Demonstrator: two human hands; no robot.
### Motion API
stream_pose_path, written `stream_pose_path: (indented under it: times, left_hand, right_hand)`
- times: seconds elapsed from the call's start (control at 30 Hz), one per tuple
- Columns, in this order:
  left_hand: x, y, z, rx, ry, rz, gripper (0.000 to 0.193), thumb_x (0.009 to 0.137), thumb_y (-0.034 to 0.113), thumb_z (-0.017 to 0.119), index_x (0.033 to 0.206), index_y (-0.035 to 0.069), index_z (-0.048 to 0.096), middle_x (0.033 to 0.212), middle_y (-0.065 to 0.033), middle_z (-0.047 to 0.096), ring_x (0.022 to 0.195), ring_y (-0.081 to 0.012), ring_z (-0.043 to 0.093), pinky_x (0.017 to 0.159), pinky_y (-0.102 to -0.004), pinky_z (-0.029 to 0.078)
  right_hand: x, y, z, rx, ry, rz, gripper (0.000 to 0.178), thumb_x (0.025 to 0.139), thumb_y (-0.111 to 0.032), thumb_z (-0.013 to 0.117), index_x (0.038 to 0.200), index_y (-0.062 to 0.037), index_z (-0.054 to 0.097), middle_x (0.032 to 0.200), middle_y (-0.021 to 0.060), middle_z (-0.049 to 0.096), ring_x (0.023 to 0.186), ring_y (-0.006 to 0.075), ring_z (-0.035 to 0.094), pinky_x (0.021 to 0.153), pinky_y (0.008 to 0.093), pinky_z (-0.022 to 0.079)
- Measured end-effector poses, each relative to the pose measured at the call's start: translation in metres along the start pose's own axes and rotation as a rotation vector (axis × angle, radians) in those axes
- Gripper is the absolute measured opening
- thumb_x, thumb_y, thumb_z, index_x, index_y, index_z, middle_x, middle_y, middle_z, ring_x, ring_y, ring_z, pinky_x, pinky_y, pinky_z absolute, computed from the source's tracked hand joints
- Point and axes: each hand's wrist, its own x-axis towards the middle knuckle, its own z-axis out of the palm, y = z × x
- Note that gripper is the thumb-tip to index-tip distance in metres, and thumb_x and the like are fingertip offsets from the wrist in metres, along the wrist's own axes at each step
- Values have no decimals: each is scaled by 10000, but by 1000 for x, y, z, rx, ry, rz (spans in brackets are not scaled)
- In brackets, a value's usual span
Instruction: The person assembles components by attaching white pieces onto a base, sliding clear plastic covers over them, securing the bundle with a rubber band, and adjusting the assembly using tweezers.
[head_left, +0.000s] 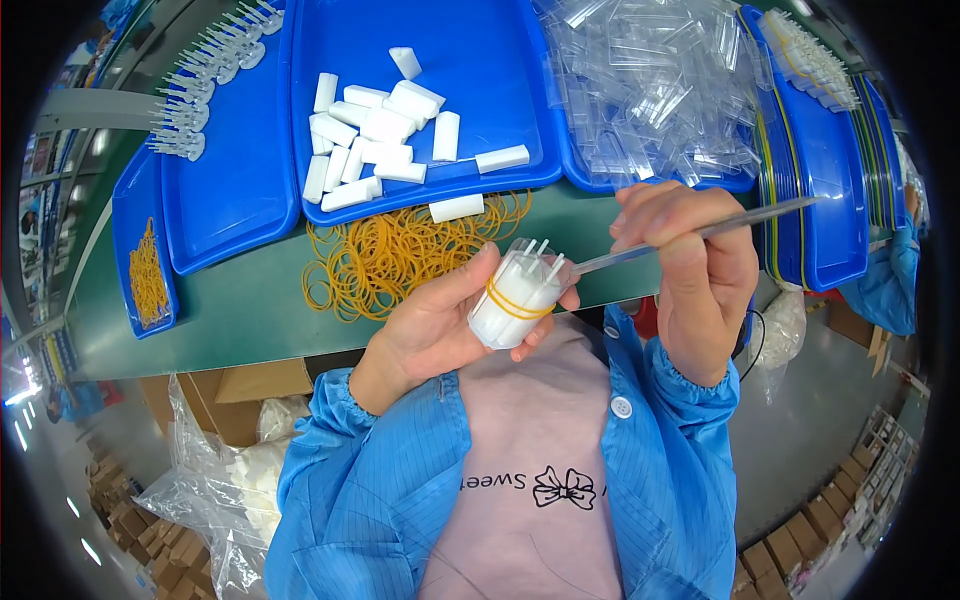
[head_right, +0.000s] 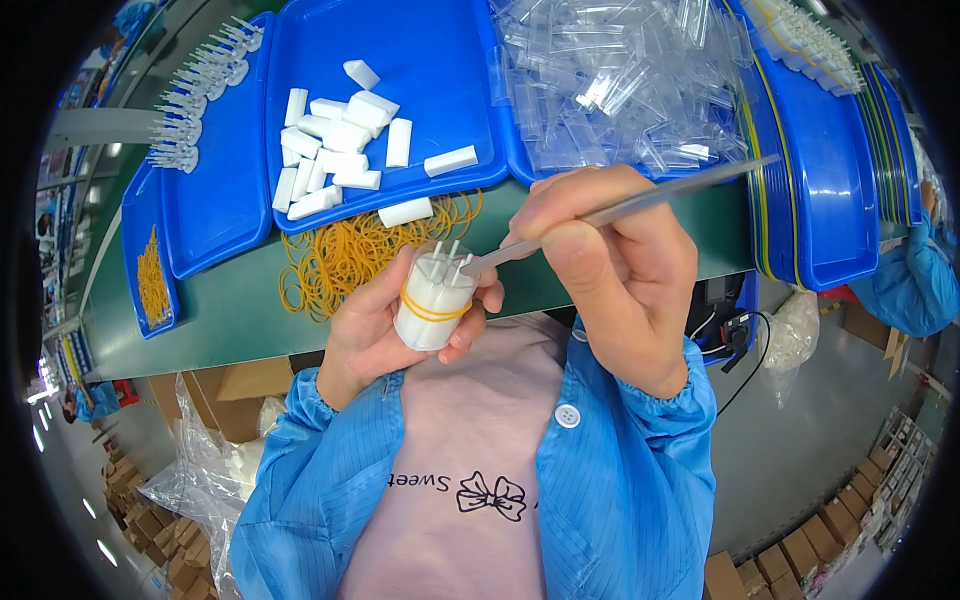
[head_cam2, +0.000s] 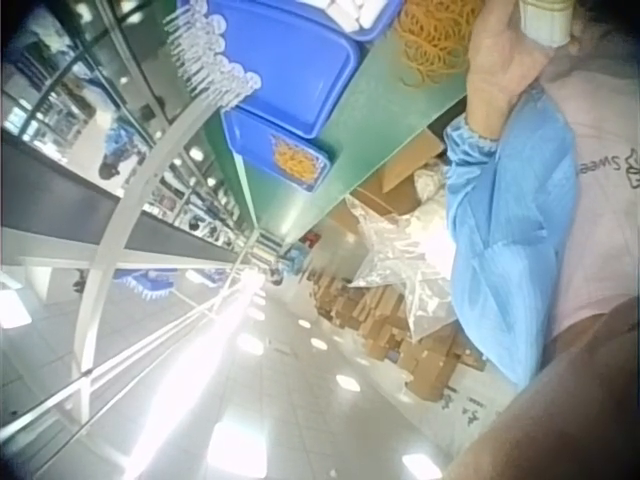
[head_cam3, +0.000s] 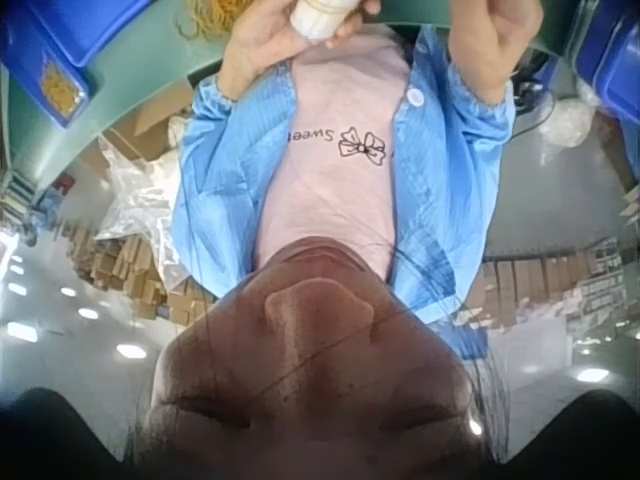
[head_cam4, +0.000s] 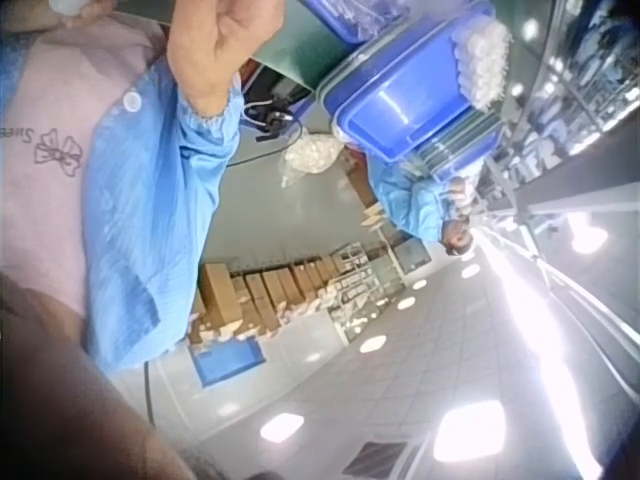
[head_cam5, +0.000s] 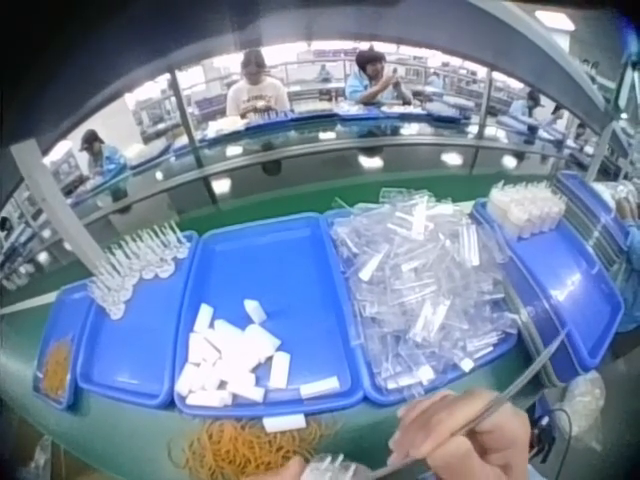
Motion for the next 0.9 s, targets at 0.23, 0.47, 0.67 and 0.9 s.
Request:
stream_pose_path:
  times: [0.23, 0.47, 0.67, 0.9]
  left_hand:
    - [5, -3, 10, 314, 134, 37, 671, 939, 544, 304, 1341, 7, 342, 1099, -187, 519, 811, -240, 561, 651, -317, 466]
    - [2, -3, 12, 503, 104, 89, 789, 827, 561, 556, 1315, -26, 354, 1092, -146, 532, 816, -192, 562, 622, -277, 459]
    - [3, -2, 13, 455, 82, 79, 777, 851, 549, 527, 1326, -38, 344, 1080, -135, 531, 814, -189, 558, 630, -276, 456]
    - [6, 2, -4, 135, 78, 84, 687, 938, 494, 382, 1355, -45, 298, 1094, -152, 529, 882, -235, 548, 703, -342, 463]
  right_hand:
    - [-1, -1, 0, -53, -85, 232, 166, 934, -134, 527, 953, 28, 558, 871, 68, 584, 788, 104, 560, 712, 239, 449]
    - [-1, -1, 10, 149, -95, 334, 125, 938, -102, 502, 923, 14, 546, 841, 74, 585, 732, 98, 570, 629, 235, 467]
    - [-4, 2, 7, -82, -58, 265, 89, 916, -67, 500, 920, 10, 543, 838, 78, 581, 739, 94, 556, 628, 233, 444]
    - [-14, -16, -18, -155, 181, 295, 85, 887, -49, 530, 910, 16, 580, 856, 91, 586, 758, 126, 555, 655, 265, 439]
